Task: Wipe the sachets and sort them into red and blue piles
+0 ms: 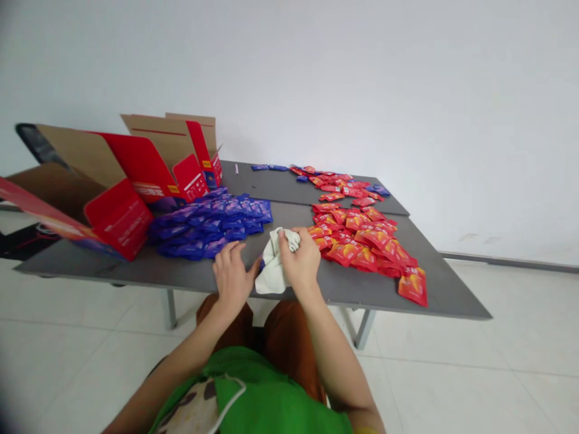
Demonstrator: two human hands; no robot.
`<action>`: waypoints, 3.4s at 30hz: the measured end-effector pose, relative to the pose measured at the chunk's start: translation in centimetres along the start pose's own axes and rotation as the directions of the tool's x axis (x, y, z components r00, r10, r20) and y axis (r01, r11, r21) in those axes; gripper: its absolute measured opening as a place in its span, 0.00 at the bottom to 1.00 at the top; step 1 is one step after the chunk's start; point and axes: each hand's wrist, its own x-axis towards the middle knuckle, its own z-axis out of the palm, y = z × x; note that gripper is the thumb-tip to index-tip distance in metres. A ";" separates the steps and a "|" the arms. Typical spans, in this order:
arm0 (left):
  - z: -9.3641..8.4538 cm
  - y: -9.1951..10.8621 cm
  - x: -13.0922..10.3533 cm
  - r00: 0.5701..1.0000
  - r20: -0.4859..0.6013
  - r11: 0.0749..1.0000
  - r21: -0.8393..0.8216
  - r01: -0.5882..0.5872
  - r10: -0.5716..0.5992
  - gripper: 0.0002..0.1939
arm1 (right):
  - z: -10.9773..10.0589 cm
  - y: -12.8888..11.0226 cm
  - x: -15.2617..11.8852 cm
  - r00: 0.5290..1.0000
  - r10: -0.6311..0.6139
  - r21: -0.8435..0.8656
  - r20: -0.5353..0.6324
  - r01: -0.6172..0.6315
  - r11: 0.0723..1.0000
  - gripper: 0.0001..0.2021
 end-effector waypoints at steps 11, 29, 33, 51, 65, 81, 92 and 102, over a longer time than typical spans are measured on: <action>-1.7 -0.3 -1.9 0.920 0.224 0.946 -0.077 -0.314 0.323 0.13 | 5.6 4.2 -1.6 0.728 -0.373 -0.155 0.575 0.544 0.824 0.18; -1.8 -1.1 -2.2 0.888 0.367 0.942 0.078 -0.327 0.278 0.26 | 3.4 1.5 1.2 0.718 -0.238 -0.396 0.655 0.593 0.701 0.15; -1.5 -1.1 -2.2 0.886 0.373 0.944 0.064 -0.323 0.277 0.26 | 3.7 2.4 -0.6 0.689 -0.218 -0.365 0.692 0.594 0.717 0.11; -1.8 -0.9 -1.9 0.865 0.443 0.953 0.065 -0.295 0.237 0.25 | 3.6 1.1 1.4 0.752 -0.124 -0.457 0.647 0.513 0.727 0.06; -1.0 1.9 -1.1 0.939 0.251 0.972 -0.042 -0.232 0.235 0.26 | 0.3 0.8 3.2 0.986 -0.144 -0.437 0.086 0.167 0.884 0.12; 0.4 -1.2 2.6 0.921 0.314 0.801 -0.476 0.363 -0.230 0.15 | -0.2 -1.9 -2.5 0.948 -0.293 0.149 0.120 0.275 0.950 0.08; 0.4 -3.0 3.1 0.576 0.817 0.144 -0.567 0.811 -0.025 0.12 | 7.4 0.8 -1.5 0.912 0.027 -0.446 0.410 0.175 0.878 0.14; 0.3 -4.6 3.6 0.519 0.839 -0.028 -0.522 0.853 0.163 0.10 | 4.5 -0.4 -2.3 0.922 -0.047 -0.354 0.385 0.195 0.915 0.14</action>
